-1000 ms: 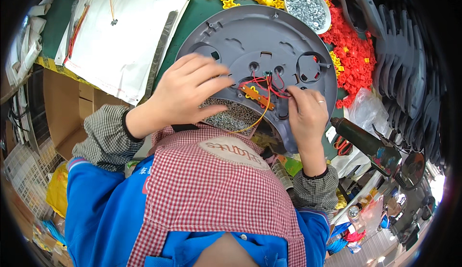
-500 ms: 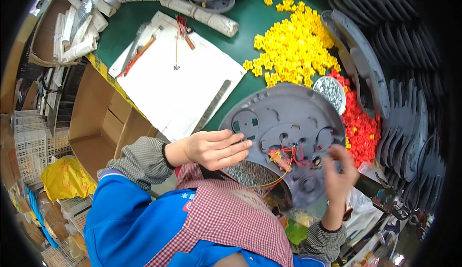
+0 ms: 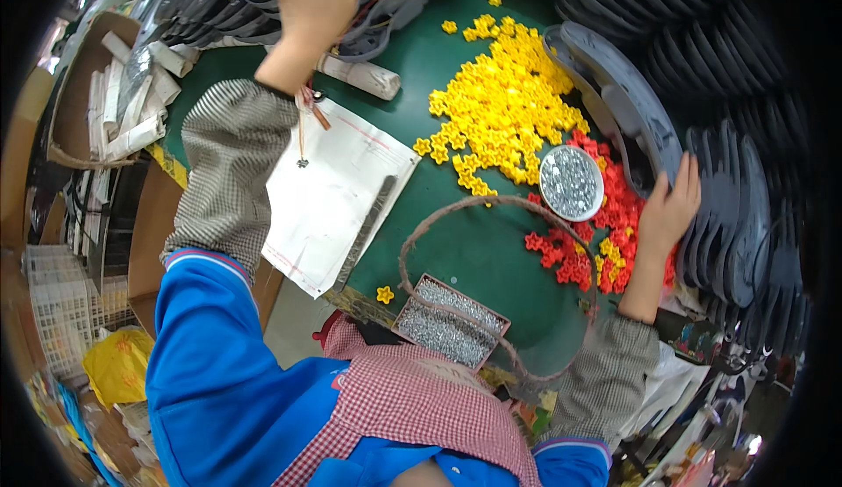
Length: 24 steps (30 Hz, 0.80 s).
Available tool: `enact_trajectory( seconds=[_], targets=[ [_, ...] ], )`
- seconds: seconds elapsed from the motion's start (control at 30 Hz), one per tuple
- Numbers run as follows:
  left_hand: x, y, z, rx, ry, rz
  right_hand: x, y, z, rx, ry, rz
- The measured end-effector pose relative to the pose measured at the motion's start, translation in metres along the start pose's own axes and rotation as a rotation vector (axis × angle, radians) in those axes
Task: The person uses a cordless screwdriver to fasten screws into a gray plastic housing while inserting small star-shaped plastic pieces and connecting wires. The person repeatedly picks up components from the table and secures them into the housing.
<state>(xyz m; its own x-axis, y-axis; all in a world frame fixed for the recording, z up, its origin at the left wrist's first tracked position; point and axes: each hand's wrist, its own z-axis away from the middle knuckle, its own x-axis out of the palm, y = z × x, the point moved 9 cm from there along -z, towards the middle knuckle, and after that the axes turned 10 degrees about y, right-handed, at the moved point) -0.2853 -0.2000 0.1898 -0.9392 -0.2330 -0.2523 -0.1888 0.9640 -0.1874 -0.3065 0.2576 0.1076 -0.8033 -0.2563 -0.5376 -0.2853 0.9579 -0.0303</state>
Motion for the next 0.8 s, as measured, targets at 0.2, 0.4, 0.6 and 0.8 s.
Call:
enact_trajectory(
  seconds=[0.2,0.4,0.6,0.8],
  targets=[
    [0.041,0.119,0.162,0.143,-1.143,0.430,0.048,0.011,-0.012,-0.046,-0.156,0.104],
    [0.012,0.118,0.199,0.093,-1.276,0.409,-0.057,-0.048,0.021,-0.204,-0.048,-0.029],
    [0.006,0.102,0.205,0.037,-1.035,0.516,-0.188,-0.116,0.162,-0.436,-0.321,-0.487],
    [-0.101,0.179,0.106,0.112,-0.711,0.959,-0.164,-0.099,0.182,-0.134,-0.737,-0.613]
  ],
)
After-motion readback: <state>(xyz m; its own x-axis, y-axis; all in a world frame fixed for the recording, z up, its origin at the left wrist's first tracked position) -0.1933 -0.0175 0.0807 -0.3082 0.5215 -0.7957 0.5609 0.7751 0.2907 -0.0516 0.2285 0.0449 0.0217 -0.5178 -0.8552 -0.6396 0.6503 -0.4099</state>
